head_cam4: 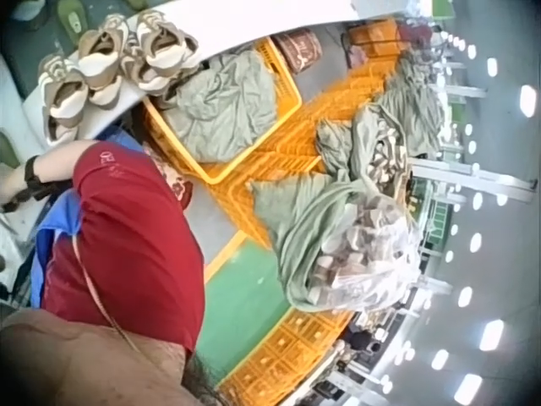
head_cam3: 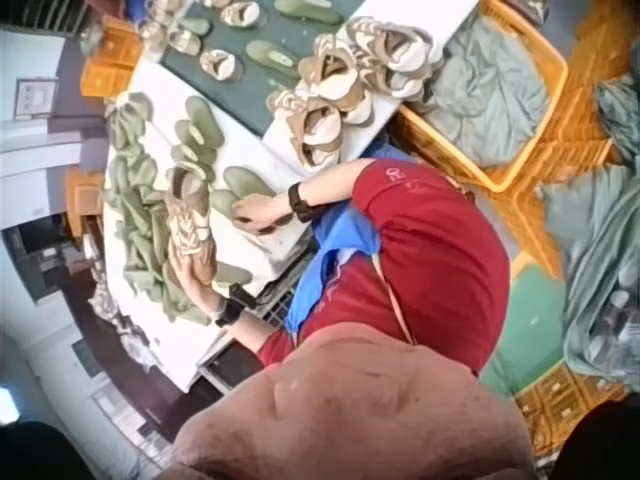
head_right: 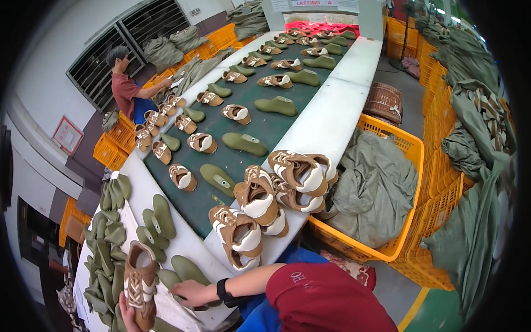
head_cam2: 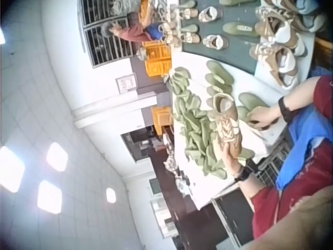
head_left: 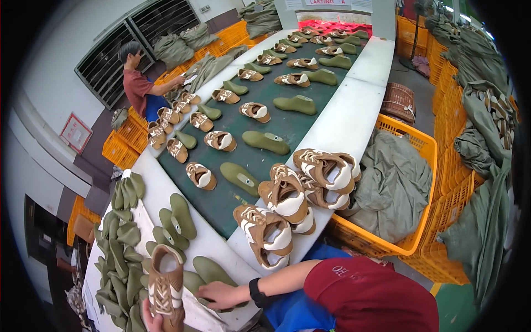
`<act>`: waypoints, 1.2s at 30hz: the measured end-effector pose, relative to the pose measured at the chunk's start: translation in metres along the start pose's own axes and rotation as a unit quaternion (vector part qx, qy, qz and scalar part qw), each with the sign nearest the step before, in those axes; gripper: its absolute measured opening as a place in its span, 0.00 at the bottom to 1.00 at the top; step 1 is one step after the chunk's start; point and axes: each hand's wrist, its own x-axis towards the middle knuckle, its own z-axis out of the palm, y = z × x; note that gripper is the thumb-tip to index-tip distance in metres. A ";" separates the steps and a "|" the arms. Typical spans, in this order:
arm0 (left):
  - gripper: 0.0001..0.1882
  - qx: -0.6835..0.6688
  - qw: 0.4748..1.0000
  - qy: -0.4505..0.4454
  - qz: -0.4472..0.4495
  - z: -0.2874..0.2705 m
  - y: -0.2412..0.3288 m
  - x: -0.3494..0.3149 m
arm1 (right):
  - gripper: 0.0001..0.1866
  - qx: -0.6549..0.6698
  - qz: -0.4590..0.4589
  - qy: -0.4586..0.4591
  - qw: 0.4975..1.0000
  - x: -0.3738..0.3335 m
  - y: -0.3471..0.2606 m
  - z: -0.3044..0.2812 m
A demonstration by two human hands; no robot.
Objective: The worker is sorting and organizing green shoe lasts and matching them with shoe uppers on a production line table.
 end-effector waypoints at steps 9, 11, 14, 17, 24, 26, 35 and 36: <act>0.29 0.029 0.973 -0.014 0.229 -0.065 -0.157 -0.059 | 0.49 0.357 -0.011 0.078 0.931 -0.027 -0.031 -0.109; 0.30 -0.108 0.990 0.063 0.059 -0.054 -0.145 -0.053 | 0.50 0.326 -0.039 0.054 0.943 -0.037 -0.045 -0.132; 0.31 -0.227 0.960 0.134 -0.095 -0.063 -0.140 -0.044 | 0.50 0.417 -0.006 -0.042 0.908 -0.045 -0.049 -0.153; 0.32 -0.201 0.967 0.153 -0.044 -0.031 -0.101 -0.013 | 0.49 0.395 -0.019 -0.049 0.917 -0.043 -0.049 -0.153; 0.34 -0.154 0.969 0.184 0.060 0.014 -0.089 -0.006 | 0.53 0.462 0.009 -0.090 0.882 -0.055 -0.069 -0.128; 0.35 -0.142 0.967 0.195 0.088 0.027 -0.091 -0.011 | 0.46 0.258 -0.073 -0.017 0.963 -0.060 -0.057 -0.107; 0.26 -0.483 0.872 0.052 0.057 0.068 -0.092 -0.015 | 0.24 0.049 -0.146 -0.023 0.988 -0.074 -0.056 -0.088; 0.26 -0.486 0.871 0.050 0.052 0.070 -0.093 -0.016 | 0.25 0.015 -0.153 -0.024 0.988 -0.075 -0.054 -0.086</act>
